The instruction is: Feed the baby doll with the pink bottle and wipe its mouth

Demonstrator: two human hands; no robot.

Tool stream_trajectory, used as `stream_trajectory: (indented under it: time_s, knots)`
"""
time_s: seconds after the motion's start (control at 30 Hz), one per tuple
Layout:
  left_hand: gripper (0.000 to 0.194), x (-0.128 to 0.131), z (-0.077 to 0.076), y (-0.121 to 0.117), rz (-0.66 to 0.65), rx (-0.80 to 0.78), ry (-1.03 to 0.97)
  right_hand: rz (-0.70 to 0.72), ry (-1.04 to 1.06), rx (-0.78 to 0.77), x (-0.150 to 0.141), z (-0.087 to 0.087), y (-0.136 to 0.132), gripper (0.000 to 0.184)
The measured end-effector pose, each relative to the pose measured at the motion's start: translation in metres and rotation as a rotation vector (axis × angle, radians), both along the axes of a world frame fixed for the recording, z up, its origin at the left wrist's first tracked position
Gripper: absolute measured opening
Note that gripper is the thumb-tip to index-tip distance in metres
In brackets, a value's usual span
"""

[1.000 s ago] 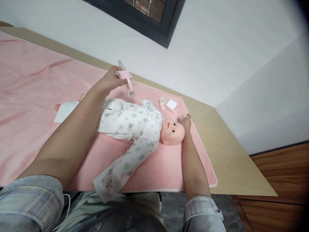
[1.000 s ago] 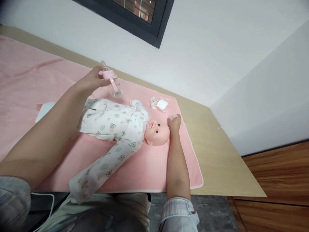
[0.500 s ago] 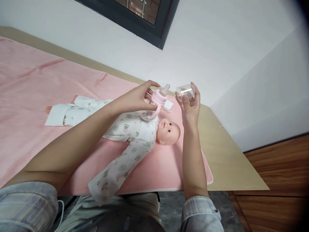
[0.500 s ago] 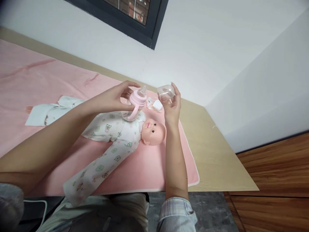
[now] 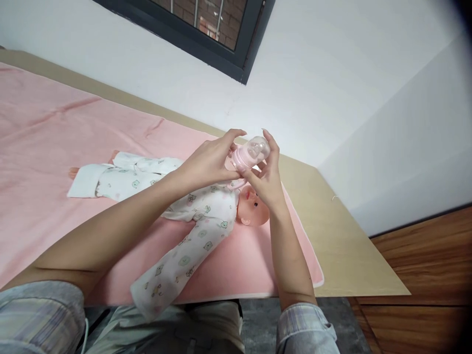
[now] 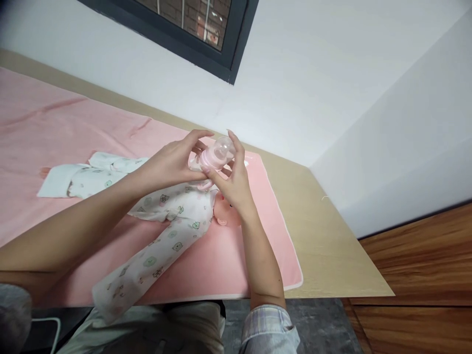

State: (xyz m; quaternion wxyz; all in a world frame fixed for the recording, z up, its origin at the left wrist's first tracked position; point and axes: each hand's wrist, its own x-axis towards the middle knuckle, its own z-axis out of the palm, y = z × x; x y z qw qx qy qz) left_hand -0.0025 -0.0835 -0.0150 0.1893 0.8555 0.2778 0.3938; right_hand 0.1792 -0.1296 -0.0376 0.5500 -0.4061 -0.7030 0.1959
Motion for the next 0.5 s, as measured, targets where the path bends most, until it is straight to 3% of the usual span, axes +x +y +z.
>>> stream_trajectory:
  time_s: [0.17,0.27,0.37,0.5]
  knots:
    - [0.075,0.005,-0.005,0.0,0.061,0.125,0.04,-0.054,0.022,0.007,-0.007,-0.004,0.002,0.093]
    - [0.075,0.003,-0.003,-0.008,0.07,0.207,0.032,-0.142,0.019,0.053,0.003,-0.004,0.008,0.094]
    - [0.061,-0.009,0.008,-0.026,-0.011,0.207,0.023,-0.27,0.052,0.122,0.032,-0.005,0.021,0.099]
    - [0.039,-0.035,0.031,-0.051,-0.241,0.13,0.077,-0.5,0.053,0.159,0.091,-0.016,0.042,0.102]
